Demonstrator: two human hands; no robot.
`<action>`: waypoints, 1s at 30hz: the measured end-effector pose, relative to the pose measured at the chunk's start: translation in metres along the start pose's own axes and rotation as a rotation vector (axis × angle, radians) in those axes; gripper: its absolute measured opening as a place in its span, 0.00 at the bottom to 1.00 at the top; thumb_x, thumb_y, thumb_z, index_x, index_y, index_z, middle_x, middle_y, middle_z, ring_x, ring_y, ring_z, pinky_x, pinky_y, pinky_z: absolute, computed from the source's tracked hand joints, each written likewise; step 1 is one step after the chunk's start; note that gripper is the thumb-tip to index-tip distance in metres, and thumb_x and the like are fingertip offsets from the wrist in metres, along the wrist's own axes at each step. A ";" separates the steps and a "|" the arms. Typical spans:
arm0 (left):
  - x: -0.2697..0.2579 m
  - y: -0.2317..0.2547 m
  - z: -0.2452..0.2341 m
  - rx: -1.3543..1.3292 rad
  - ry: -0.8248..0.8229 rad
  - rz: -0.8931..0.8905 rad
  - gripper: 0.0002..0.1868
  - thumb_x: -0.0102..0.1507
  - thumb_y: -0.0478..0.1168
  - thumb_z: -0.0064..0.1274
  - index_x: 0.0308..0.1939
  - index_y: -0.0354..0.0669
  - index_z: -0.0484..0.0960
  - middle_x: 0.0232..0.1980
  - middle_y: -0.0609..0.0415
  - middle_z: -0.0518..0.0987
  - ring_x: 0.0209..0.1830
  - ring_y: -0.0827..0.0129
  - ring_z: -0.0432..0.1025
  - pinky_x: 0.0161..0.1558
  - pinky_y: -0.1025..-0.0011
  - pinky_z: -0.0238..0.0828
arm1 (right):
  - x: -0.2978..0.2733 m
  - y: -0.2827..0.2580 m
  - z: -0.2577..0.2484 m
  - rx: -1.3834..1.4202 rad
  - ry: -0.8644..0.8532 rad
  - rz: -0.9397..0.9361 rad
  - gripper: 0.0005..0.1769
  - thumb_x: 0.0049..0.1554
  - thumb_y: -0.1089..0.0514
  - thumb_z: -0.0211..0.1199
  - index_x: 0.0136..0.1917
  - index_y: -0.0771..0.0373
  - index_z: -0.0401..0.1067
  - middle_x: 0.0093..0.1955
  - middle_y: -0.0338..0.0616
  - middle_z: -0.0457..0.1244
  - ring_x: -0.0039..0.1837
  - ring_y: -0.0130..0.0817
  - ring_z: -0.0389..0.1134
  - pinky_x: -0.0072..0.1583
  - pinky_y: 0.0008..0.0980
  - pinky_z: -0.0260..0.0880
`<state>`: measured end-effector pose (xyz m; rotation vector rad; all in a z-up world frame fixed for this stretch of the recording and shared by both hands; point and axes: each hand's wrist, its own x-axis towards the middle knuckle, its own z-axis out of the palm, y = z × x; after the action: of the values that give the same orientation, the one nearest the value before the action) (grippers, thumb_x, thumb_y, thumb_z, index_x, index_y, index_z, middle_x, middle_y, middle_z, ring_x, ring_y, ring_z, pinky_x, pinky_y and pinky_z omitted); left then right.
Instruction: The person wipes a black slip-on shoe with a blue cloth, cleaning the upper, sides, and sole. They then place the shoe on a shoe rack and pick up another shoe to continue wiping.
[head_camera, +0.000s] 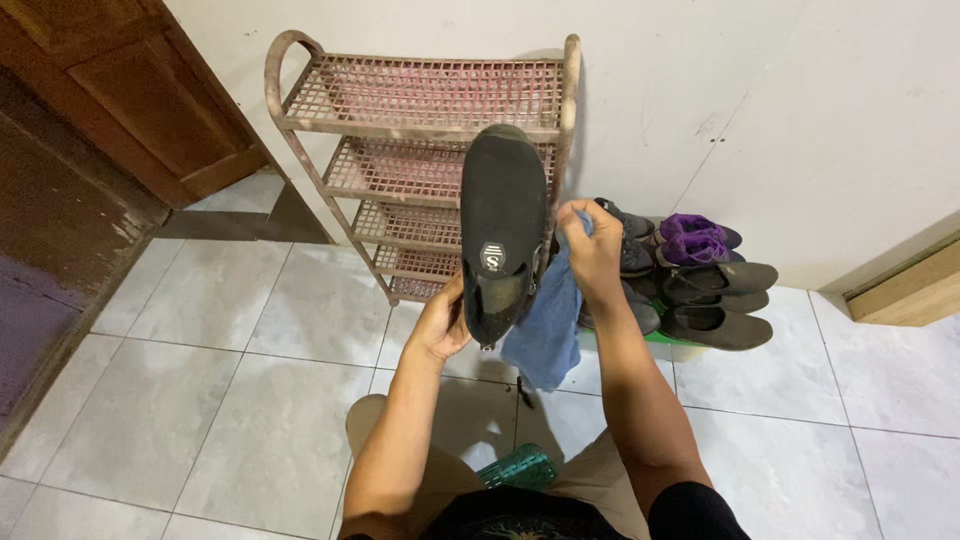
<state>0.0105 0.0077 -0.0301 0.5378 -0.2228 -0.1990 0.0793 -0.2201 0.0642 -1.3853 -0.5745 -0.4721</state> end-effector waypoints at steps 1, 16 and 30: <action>0.001 -0.001 -0.003 -0.010 0.028 -0.002 0.24 0.73 0.42 0.44 0.73 0.38 0.67 0.62 0.43 0.78 0.53 0.65 0.78 0.49 0.71 0.81 | -0.003 0.010 -0.002 0.000 0.010 0.025 0.13 0.66 0.56 0.60 0.42 0.66 0.72 0.38 0.28 0.60 0.42 0.16 0.56 0.45 0.21 0.58; 0.010 -0.017 -0.033 -0.065 0.250 -0.006 0.26 0.71 0.51 0.47 0.65 0.35 0.71 0.61 0.43 0.78 0.58 0.55 0.76 0.57 0.56 0.78 | -0.082 0.047 0.005 -0.157 -0.306 0.373 0.38 0.57 0.40 0.64 0.71 0.66 0.66 0.62 0.51 0.68 0.60 0.38 0.69 0.61 0.37 0.69; -0.009 -0.097 -0.099 0.076 0.473 -0.147 0.37 0.69 0.64 0.41 0.68 0.37 0.69 0.62 0.40 0.76 0.56 0.51 0.77 0.52 0.47 0.79 | -0.134 0.116 0.011 -0.405 -0.294 0.530 0.23 0.53 0.57 0.55 0.55 0.74 0.76 0.48 0.57 0.72 0.51 0.42 0.73 0.57 0.37 0.71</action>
<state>0.0153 -0.0237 -0.1655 0.6616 0.2712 -0.2005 0.0465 -0.1967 -0.1087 -1.9375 -0.3298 0.0545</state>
